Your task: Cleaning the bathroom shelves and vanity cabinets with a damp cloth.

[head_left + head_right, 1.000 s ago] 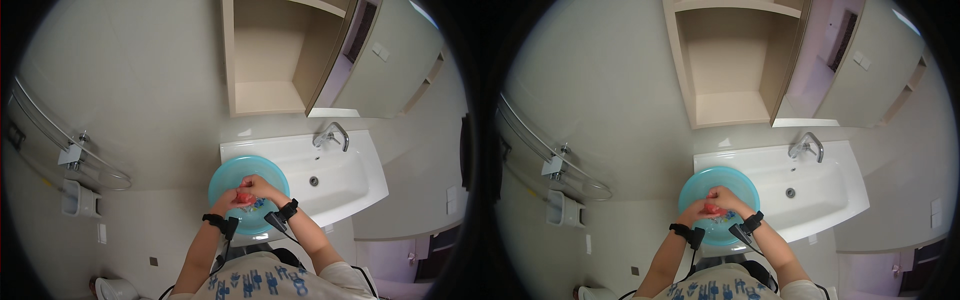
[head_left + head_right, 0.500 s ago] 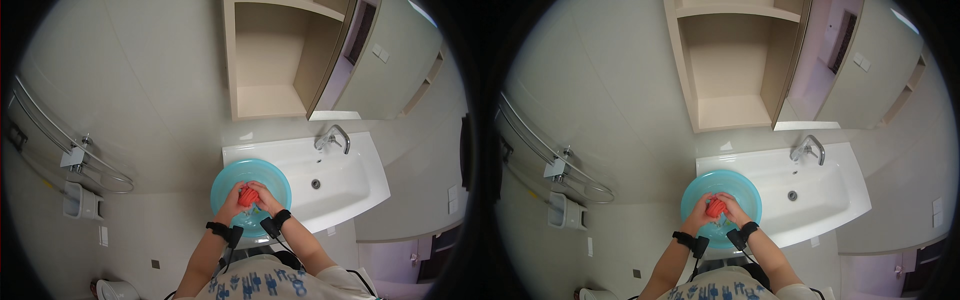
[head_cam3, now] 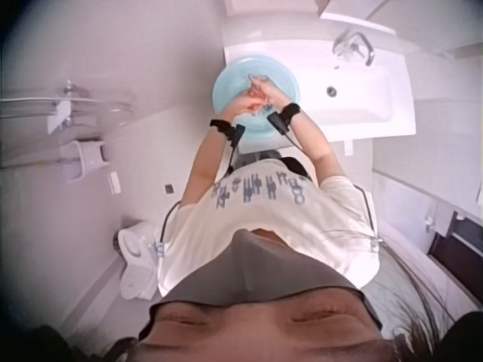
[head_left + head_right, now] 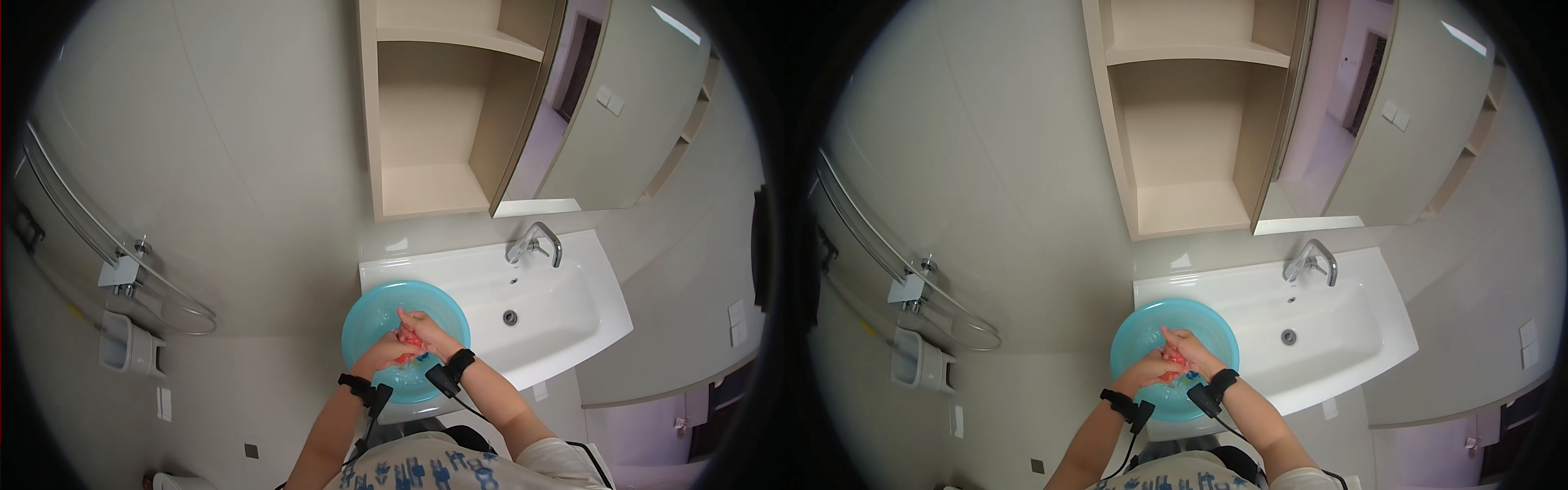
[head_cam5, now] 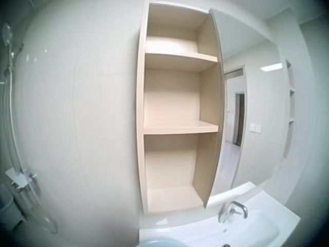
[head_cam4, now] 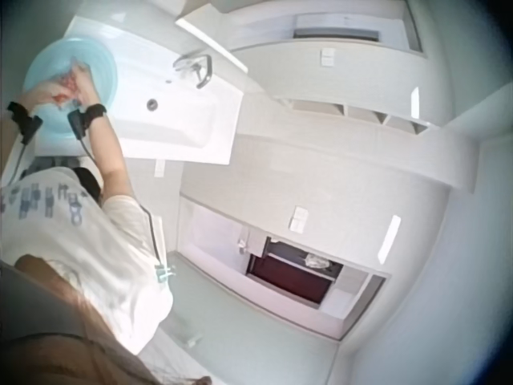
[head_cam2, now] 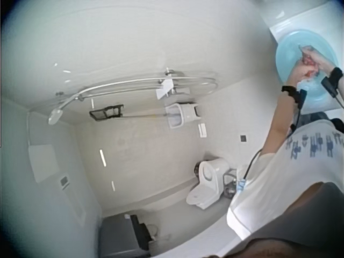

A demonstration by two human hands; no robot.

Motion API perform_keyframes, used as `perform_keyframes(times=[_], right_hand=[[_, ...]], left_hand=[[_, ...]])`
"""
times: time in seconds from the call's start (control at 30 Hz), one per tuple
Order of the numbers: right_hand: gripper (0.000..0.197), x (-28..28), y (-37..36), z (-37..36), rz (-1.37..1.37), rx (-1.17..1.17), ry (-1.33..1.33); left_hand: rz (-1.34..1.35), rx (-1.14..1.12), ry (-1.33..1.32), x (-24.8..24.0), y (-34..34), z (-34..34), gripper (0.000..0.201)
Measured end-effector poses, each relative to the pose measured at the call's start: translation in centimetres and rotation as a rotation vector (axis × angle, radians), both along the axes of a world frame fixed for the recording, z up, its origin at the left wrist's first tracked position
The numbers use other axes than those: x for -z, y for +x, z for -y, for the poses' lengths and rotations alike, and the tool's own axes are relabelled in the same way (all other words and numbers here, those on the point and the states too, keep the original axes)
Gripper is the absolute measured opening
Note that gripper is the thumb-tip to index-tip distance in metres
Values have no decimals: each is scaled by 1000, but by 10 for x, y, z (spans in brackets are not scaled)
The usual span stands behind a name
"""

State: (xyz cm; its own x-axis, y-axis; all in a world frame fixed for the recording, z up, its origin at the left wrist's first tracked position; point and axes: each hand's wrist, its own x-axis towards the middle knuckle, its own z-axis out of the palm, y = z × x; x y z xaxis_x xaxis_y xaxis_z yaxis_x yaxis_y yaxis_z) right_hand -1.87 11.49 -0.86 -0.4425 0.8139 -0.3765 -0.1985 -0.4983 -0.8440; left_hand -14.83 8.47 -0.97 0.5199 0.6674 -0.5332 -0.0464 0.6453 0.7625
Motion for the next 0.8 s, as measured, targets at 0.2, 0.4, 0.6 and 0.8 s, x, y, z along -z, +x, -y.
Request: perform_keyframes(times=[0.2,0.4,0.6,0.8], right_hand=[[46,21,-4,4,-41,118,-142],[45,29,-9,13,34,308,-234],[37,48,-7,14,2,414,-314],[33,49,-10,16,-62,468,-340]], left_hand=[[-524,-19,503,39,11,4,22],[-891,9,877,65,21,8,25],[-992,85,830,52,25,15,20],[-1137,130,902,22,23,22,15]])
